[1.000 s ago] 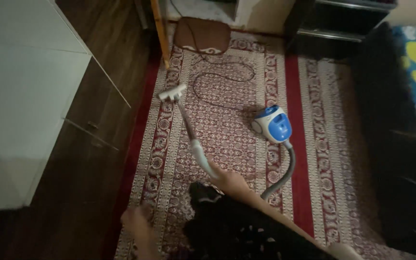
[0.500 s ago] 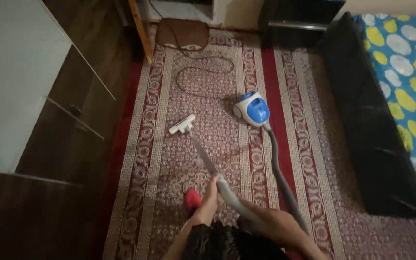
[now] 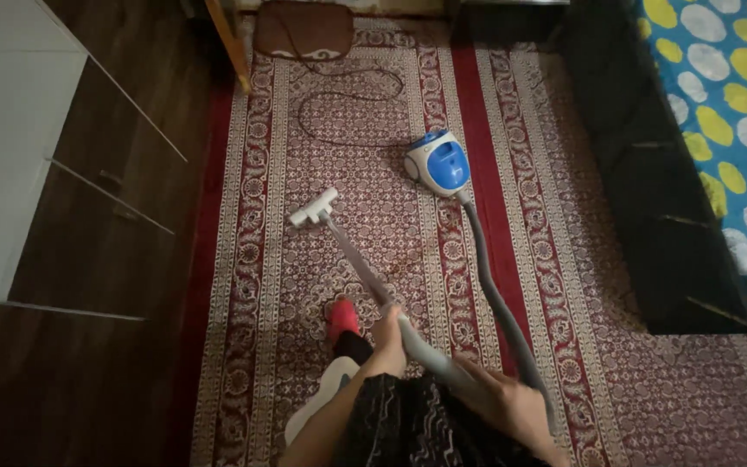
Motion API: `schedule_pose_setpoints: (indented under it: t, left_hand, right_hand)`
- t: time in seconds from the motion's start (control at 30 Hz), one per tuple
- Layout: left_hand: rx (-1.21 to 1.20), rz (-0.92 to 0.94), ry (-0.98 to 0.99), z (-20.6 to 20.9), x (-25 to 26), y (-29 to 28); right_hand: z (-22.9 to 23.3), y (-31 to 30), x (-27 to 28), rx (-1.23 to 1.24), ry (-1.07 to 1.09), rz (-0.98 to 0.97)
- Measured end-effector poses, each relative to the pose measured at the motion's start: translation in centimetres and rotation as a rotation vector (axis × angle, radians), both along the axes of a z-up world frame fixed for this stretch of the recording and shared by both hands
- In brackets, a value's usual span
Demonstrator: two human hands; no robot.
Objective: Vacuuming the carpet in a bedroom.
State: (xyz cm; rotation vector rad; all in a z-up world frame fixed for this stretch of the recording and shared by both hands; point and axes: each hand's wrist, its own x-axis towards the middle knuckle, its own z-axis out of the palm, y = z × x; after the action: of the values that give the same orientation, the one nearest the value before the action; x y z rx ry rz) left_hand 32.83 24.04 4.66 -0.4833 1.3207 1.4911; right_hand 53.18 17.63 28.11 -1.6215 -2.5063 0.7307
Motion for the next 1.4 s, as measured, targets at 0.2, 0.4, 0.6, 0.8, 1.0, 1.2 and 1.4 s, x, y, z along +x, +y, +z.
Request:
schedule_pose_setpoints:
  t: [0.2,0.4,0.6,0.8,1.0,1.2,1.4]
  left_hand:
    - [0.220,-0.052,0.003,4.6,-8.4,6.3]
    - [0.393,0.130,-0.060,5.5,-17.6,9.7]
    - [0.320,0.147,0.091,18.0,-25.0,9.9]
    - [0.539,0.239,0.088,9.1,-30.0,13.2]
    - [0.536,0.231,0.004,10.7,-28.5,11.7]
    - [0.189,0.141,-0.104,-4.2,-24.5,15.9]
    - [0.188,-0.113,-0.429,-1.6,-15.4,11.0]
  right_hand:
    - [-2.8,10.1,-6.0,0.244,0.129,0.462]
    - [-2.5,20.9,-16.7,0.309,0.165,0.695]
    - [-0.4,27.2,-28.5,0.277,-0.089,0.945]
    - [0.6,30.3,-33.2,0.367,-0.107,1.011]
    - [-0.3,28.5,-31.3,0.257,-0.217,0.941]
    - [-0.2,25.5,-21.4,0.156,-0.170,0.811]
    - [2.7,17.9,-11.7,0.045,-0.228,0.482]
